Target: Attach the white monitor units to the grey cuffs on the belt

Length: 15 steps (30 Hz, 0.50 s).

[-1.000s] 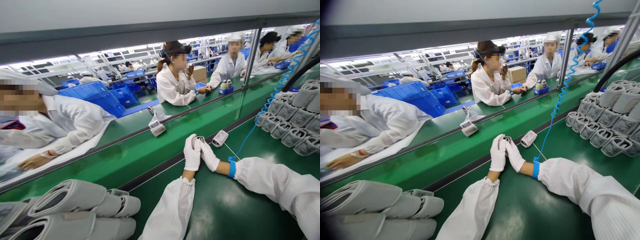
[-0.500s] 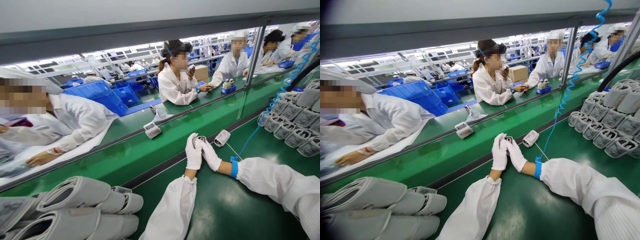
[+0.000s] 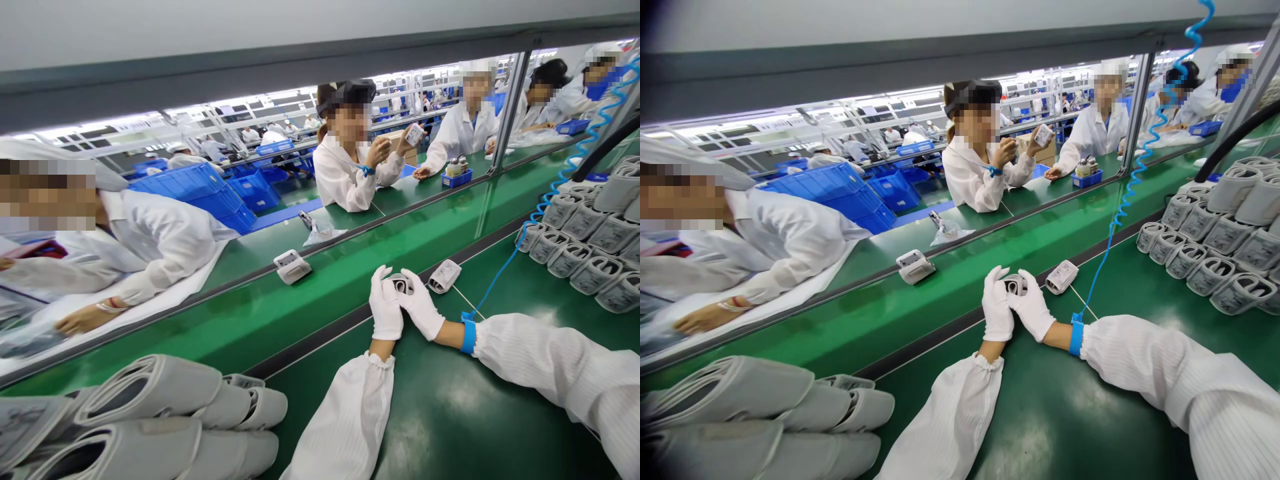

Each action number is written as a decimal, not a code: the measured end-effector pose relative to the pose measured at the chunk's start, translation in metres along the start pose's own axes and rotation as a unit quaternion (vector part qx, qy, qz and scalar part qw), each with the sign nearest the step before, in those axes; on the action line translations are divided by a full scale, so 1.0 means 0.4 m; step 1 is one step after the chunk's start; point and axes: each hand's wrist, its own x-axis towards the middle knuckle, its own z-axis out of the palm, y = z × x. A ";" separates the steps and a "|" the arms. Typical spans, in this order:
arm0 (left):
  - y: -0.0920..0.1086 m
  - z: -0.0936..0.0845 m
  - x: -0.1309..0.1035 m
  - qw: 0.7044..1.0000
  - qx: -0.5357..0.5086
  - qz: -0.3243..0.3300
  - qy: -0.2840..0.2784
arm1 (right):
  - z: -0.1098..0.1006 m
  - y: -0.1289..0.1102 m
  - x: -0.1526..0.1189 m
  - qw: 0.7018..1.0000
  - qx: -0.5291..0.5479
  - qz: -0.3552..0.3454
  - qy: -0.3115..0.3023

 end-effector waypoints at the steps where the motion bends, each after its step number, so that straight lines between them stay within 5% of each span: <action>1: -0.001 0.001 0.000 1.000 0.001 0.001 -0.001 | 0.000 0.000 0.001 1.000 -0.006 -0.003 0.004; 15: -0.008 0.016 -0.004 0.999 0.024 0.028 0.001 | -0.009 0.040 0.004 0.996 -0.063 -0.061 0.027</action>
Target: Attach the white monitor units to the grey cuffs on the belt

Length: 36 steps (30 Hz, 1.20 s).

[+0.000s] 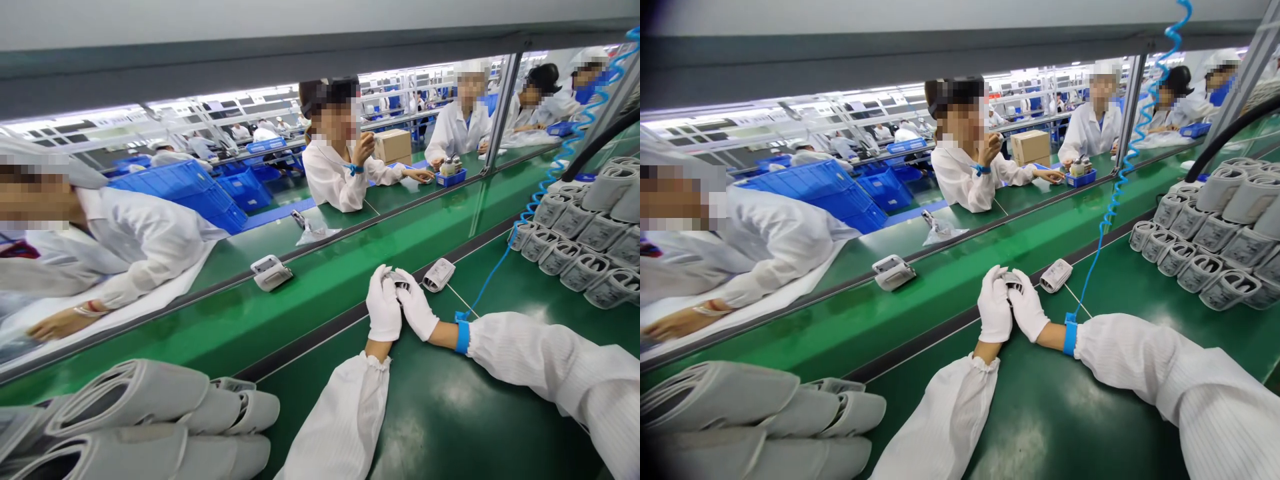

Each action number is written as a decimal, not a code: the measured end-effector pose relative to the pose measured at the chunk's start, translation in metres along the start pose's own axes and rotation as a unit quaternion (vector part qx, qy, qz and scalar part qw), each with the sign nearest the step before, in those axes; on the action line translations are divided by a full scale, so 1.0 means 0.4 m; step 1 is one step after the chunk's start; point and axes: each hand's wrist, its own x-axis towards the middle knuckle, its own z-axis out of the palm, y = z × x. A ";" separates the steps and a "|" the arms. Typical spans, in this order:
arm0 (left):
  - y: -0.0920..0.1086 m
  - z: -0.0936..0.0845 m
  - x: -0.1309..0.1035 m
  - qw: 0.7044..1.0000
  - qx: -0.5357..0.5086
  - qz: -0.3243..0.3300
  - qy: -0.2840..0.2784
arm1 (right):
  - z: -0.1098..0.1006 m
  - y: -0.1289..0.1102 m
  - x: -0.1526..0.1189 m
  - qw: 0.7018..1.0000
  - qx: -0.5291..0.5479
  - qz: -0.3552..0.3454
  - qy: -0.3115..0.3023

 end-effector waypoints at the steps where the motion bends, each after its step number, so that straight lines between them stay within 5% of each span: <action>1: 0.000 0.003 0.000 1.000 0.002 -0.001 0.004 | 0.000 0.000 -0.001 1.000 -0.002 -0.004 -0.001; 13: -0.007 0.025 0.006 0.993 -0.090 -0.082 0.002 | -0.013 -0.065 -0.005 0.994 -0.071 -0.081 0.012; 24: -0.004 0.004 0.037 0.986 -0.094 -0.132 -0.036 | -0.020 -0.060 0.005 0.992 -0.087 -0.087 -0.018; 36: 0.000 -0.010 0.029 0.992 -0.067 -0.100 0.042 | -0.018 -0.057 -0.003 0.994 -0.035 -0.049 -0.094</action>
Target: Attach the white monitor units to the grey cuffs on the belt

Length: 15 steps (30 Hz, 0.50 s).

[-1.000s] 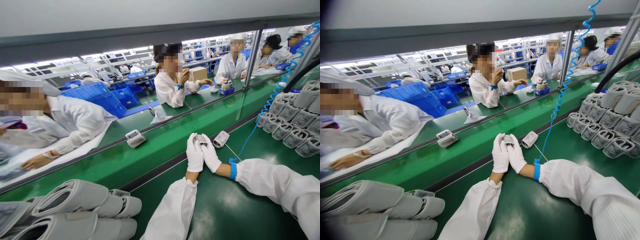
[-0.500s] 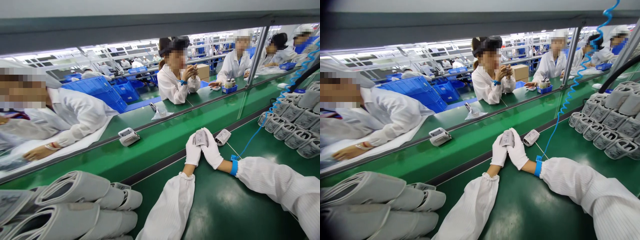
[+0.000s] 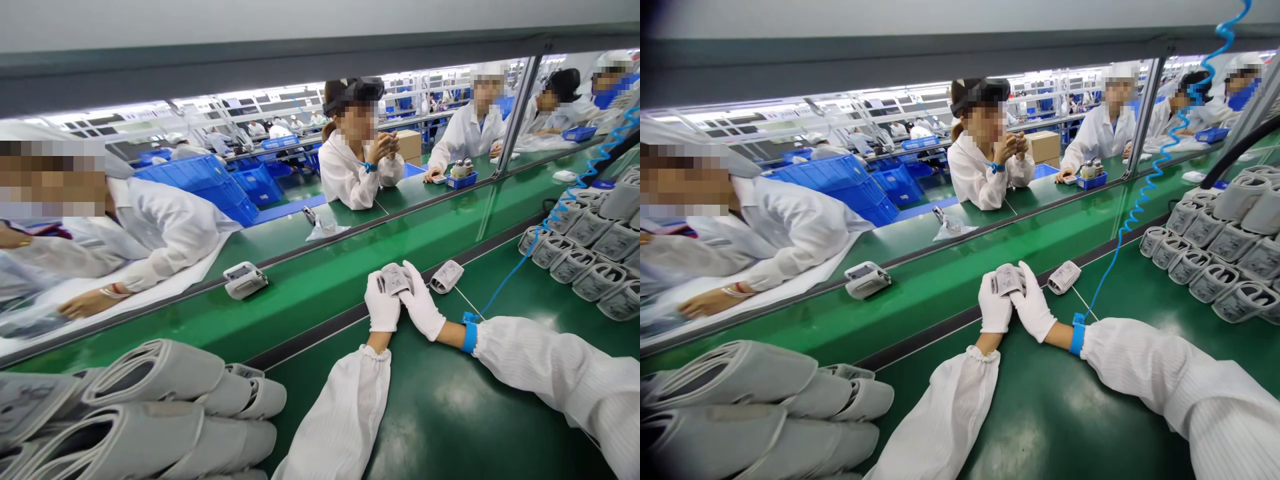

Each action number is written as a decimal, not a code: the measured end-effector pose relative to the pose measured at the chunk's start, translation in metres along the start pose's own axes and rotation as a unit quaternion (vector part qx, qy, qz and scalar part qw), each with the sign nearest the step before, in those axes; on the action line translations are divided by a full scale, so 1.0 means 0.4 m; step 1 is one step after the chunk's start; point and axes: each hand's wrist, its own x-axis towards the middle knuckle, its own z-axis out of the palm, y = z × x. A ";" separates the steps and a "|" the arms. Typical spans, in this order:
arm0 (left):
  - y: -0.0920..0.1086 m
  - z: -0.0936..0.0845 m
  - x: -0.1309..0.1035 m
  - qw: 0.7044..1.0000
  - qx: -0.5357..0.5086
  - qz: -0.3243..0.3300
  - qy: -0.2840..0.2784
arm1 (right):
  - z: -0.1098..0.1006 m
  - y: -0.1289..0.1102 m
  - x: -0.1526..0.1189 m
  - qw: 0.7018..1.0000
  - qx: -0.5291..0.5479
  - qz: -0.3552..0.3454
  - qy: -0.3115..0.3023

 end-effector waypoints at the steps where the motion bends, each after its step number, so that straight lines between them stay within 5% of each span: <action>1: 0.000 -0.001 0.000 1.000 -0.005 0.004 0.007 | 0.001 -0.002 -0.001 1.000 0.008 0.002 -0.007; 10: -0.026 -0.015 0.027 0.995 -0.042 -0.026 0.085 | 0.002 -0.034 -0.011 0.995 0.067 0.044 -0.061; 15: -0.032 -0.015 0.034 0.997 -0.042 -0.026 0.051 | 0.004 -0.022 -0.006 0.998 0.033 0.049 -0.035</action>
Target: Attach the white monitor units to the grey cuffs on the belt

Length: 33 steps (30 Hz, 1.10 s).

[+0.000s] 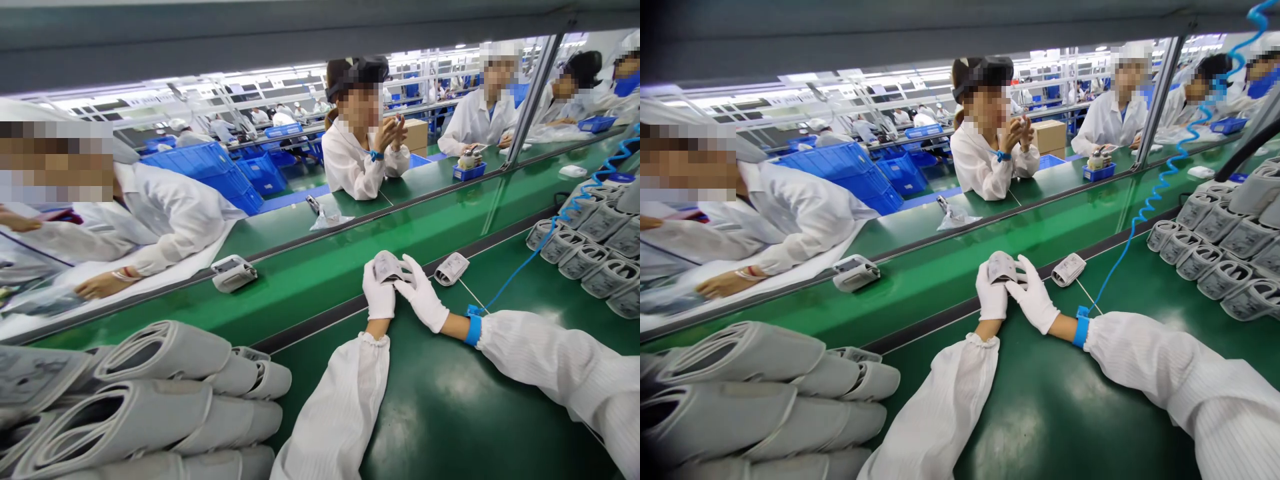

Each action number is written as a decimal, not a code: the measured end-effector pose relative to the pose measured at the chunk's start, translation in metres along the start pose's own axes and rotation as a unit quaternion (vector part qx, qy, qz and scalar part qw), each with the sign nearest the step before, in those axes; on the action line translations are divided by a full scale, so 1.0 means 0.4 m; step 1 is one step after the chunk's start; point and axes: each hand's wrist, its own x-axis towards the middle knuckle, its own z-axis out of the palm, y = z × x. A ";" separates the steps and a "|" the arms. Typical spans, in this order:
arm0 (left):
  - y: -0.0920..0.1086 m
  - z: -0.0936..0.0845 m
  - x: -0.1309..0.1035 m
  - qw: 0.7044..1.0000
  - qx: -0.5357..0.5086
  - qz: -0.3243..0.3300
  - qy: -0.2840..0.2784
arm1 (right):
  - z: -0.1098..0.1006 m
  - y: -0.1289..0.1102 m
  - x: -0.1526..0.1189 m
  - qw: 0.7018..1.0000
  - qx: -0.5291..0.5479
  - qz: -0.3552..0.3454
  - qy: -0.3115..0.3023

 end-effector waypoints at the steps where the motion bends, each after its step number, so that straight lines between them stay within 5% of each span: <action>1: 0.002 0.002 -0.002 1.000 0.003 0.002 -0.010 | 0.000 0.003 0.001 1.000 -0.010 0.002 0.009; 15: -0.001 0.015 -0.010 0.997 0.053 0.011 -0.062 | -0.011 0.007 -0.005 0.997 -0.066 -0.028 0.030; 23: 0.017 0.004 -0.013 0.984 0.122 0.045 -0.121 | -0.020 0.014 -0.001 0.971 -0.180 -0.147 0.064; 33: 0.004 -0.015 0.016 0.988 0.114 0.048 -0.088 | -0.016 0.009 0.001 0.996 -0.073 -0.041 0.032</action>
